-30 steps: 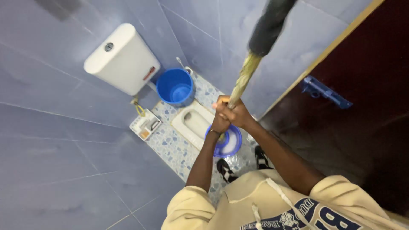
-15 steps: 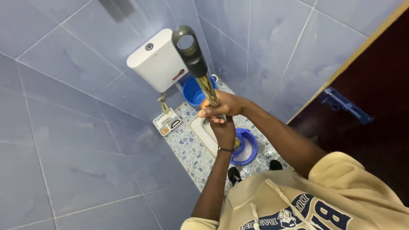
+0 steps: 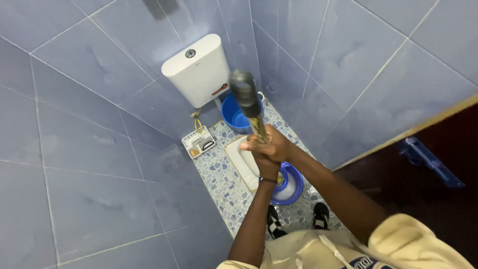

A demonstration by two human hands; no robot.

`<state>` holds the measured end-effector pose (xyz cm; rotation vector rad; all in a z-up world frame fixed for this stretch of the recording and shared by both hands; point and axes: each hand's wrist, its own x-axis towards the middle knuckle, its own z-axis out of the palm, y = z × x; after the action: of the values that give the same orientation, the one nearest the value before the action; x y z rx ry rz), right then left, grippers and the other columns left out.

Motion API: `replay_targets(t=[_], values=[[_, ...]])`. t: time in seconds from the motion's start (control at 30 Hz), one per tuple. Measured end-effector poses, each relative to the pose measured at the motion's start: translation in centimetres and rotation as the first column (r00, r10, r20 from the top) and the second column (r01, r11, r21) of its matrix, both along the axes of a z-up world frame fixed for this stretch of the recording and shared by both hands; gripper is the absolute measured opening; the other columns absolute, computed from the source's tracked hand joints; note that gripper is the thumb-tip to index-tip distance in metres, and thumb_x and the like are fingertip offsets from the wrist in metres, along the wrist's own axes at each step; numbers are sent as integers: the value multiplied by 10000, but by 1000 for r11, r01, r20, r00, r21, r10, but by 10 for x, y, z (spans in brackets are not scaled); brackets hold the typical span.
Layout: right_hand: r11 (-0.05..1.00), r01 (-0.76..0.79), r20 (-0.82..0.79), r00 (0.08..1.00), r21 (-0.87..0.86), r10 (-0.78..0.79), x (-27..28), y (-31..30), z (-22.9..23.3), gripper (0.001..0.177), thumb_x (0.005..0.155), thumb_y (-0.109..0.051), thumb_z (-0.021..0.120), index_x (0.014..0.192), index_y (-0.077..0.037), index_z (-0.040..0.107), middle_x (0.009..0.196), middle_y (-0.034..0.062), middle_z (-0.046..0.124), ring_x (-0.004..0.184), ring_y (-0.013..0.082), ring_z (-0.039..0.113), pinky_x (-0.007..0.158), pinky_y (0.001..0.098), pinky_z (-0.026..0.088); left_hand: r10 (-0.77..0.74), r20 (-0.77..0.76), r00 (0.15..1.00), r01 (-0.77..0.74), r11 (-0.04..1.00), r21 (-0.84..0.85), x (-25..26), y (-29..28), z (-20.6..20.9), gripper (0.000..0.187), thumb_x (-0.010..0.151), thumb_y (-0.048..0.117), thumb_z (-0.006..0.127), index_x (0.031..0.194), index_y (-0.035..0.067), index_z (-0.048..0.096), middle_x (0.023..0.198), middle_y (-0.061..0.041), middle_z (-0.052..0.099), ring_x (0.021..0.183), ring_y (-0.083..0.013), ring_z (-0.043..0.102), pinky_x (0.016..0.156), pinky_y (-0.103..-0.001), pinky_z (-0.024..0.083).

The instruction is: The person mops the tiled floor of a bathroom using a mop, scrubbing the area around a squat toilet and near a doorway.

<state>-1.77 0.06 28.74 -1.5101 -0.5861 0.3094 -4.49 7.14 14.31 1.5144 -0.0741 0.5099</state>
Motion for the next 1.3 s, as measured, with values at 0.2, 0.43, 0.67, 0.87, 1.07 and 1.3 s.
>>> replay_targets(t=[0.2,0.43,0.67,0.87,1.07,1.3], values=[[905,394,-53,919,162,-390,-23,-13,-17,475,948,-236,713,592,-134,416,556,-71,389,500,43,357,467,269,287,-302,-78,950,299,953,-55,14,-12,-28,276,1054,288,532,1205,62,580,1132,-64,630,1126,-202,618,986,-343,498],[687,706,-42,702,174,-711,-27,-9,-10,499,974,-235,691,562,-111,439,517,-58,433,469,35,366,427,265,281,-523,-53,851,523,852,-5,35,-18,-15,338,1085,281,464,1289,51,605,1234,-73,625,1234,-214,569,1076,-348,409],[722,668,32,730,179,-683,-23,-7,-10,448,971,-257,686,613,-90,476,549,-57,450,512,42,387,464,268,330,-466,-66,882,471,878,90,31,-15,1,321,1051,257,503,1252,34,617,1172,-94,654,1158,-232,611,994,-362,450],[764,642,41,763,61,-645,-26,-16,-69,422,953,-281,707,643,-67,517,579,-14,482,549,69,434,511,302,389,-381,-103,919,393,906,157,14,-12,-22,308,1023,236,536,1221,19,627,1119,-112,679,1092,-248,647,925,-373,485],[802,551,64,831,-233,-552,-50,-33,-140,457,933,-356,702,646,-41,538,550,56,495,538,119,455,543,348,441,-321,-247,914,385,878,283,-18,-16,-52,296,994,215,569,1189,4,638,1066,-130,704,1027,-263,684,855,-385,520],[824,564,71,825,-53,-560,-26,-54,-15,476,980,-353,692,627,-68,546,544,-13,479,529,81,437,488,313,379,-184,13,983,167,917,362,2,-50,41,284,960,191,608,1153,-13,650,1005,-151,733,951,-282,726,774,-398,561]])
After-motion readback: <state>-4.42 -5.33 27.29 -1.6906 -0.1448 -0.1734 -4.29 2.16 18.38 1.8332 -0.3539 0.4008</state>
